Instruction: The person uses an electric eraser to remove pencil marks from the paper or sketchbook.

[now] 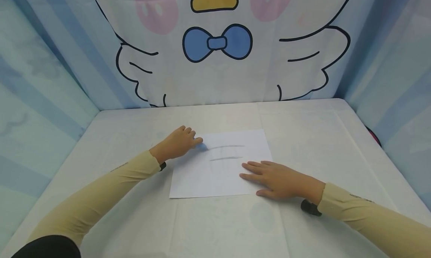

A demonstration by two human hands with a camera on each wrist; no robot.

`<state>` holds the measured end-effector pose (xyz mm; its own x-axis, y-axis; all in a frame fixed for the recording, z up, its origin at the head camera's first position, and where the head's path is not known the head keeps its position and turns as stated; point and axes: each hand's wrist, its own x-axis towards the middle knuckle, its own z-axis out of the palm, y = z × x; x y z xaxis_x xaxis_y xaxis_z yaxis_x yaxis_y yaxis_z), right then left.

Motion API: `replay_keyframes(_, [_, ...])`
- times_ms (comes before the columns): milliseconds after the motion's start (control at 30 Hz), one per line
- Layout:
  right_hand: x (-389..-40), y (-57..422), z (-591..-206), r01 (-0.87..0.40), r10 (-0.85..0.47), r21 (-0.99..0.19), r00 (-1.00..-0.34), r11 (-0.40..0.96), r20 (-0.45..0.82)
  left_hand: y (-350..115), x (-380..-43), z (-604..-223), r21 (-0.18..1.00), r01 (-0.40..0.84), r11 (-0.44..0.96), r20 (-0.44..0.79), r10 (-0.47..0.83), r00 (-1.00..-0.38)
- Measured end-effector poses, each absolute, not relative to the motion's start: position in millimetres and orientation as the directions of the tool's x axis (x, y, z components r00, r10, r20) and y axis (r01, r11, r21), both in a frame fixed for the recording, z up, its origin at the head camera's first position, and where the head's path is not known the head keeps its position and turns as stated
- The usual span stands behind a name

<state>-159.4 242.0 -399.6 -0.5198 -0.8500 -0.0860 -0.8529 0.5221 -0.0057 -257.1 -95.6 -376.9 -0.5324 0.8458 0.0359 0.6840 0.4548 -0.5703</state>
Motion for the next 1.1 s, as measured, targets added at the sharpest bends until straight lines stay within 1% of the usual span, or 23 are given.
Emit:
replay_keyframes(133, [-158.8, 242.1, -399.0, -0.851, -0.848, -0.011, -0.523, 0.526, -0.087, -94.2, -256.3, -376.4, -0.571, 0.686, 0.451, 0.014, 0.841, -0.541])
replay_keyframes(367, [-158.1, 241.9, -398.0, -0.847, -0.845, -0.029, -0.527, 0.532, -0.091, -92.2, -255.9, -375.9, -0.562, 0.695, 0.449, 0.023, 0.848, -0.529])
replay_keyframes(633, [-158.3, 243.3, -398.4, -0.855, -0.854, -0.014, -0.516, 0.518, -0.074, -92.2, -261.1, -378.2, -0.578, 0.68, 0.451, 0.005, 0.836, -0.549])
replay_keyframes(867, [-157.8, 240.1, -395.4, -0.831, -0.828, -0.044, -0.545, 0.554, -0.136, -92.3, -260.4, -376.9, -0.574, 0.69, 0.44, -0.01, 0.839, -0.544])
replay_keyframes(1100, [-156.5, 238.8, -392.6, -0.834, -0.831, -0.038, -0.542, 0.55, -0.126, -91.3, -257.5, -374.2, -0.576, 0.69, 0.438, -0.013, 0.84, -0.543])
